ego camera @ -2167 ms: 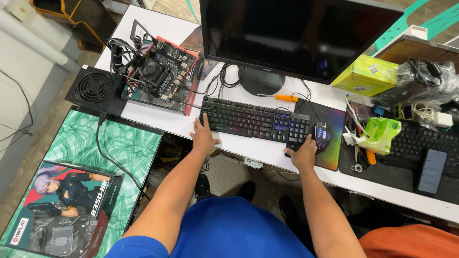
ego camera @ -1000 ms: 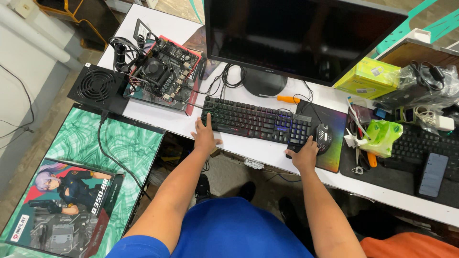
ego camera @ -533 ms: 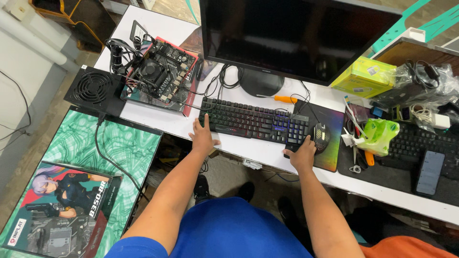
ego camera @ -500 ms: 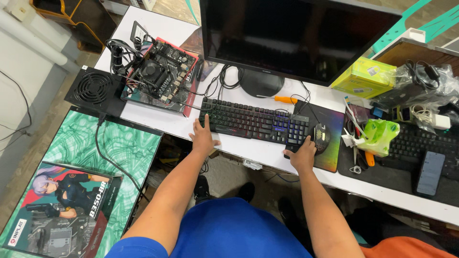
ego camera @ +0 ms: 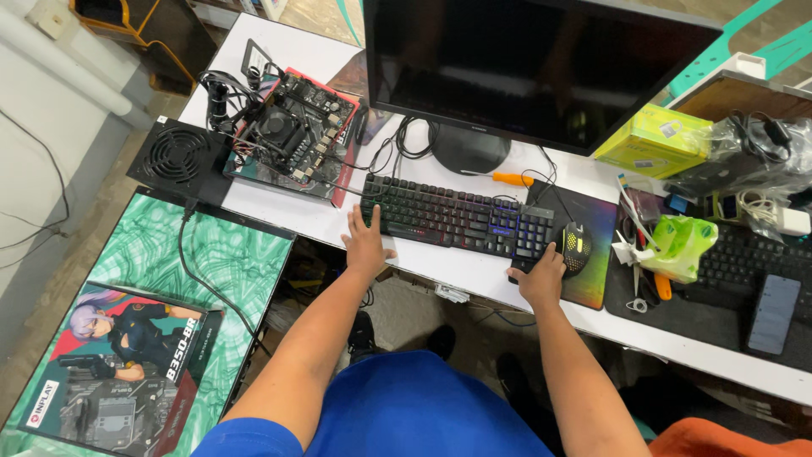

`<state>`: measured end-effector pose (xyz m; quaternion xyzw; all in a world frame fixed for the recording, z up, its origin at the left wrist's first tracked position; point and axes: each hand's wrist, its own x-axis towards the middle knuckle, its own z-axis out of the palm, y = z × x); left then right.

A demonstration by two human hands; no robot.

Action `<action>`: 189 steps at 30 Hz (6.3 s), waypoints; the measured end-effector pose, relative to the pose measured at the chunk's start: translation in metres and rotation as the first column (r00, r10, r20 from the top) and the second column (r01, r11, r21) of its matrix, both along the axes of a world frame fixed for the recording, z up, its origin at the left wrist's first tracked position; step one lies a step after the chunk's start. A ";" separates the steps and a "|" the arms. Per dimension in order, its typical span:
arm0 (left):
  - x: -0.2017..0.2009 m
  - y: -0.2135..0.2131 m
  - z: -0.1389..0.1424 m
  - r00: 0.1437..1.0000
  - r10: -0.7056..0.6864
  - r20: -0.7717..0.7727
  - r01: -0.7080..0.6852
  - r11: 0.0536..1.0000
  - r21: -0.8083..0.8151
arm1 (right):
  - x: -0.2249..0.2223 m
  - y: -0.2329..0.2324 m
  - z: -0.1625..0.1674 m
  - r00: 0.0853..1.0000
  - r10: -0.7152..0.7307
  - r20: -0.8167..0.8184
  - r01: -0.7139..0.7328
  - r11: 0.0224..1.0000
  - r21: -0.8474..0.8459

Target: The person connects power and data cables to a motherboard, plugs in a power supply, and attaches a monitor cable. They then use a keyboard and mouse to boot the system and navigate the BIOS screen.

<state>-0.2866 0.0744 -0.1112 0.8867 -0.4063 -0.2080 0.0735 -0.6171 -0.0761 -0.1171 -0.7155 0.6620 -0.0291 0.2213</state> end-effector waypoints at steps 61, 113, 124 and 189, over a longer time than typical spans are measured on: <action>-0.013 -0.009 -0.008 0.911 -0.372 0.176 0.372 0.928 0.030 | 0.041 0.032 -0.008 0.880 0.472 -0.053 -0.474 0.865 -0.167; -0.010 -0.017 0.006 0.926 -0.356 0.130 0.354 0.935 0.035 | 0.052 0.027 0.007 0.901 0.426 -0.084 -0.430 0.901 -0.052; -0.013 -0.012 0.014 0.879 -0.406 0.250 0.408 0.912 0.043 | 0.053 0.030 0.012 0.876 0.457 -0.155 -0.471 0.880 -0.061; -0.014 -0.009 -0.006 0.920 -0.292 0.263 0.284 0.956 0.067 | 0.064 0.076 0.011 0.879 0.454 -0.144 -0.465 0.884 -0.051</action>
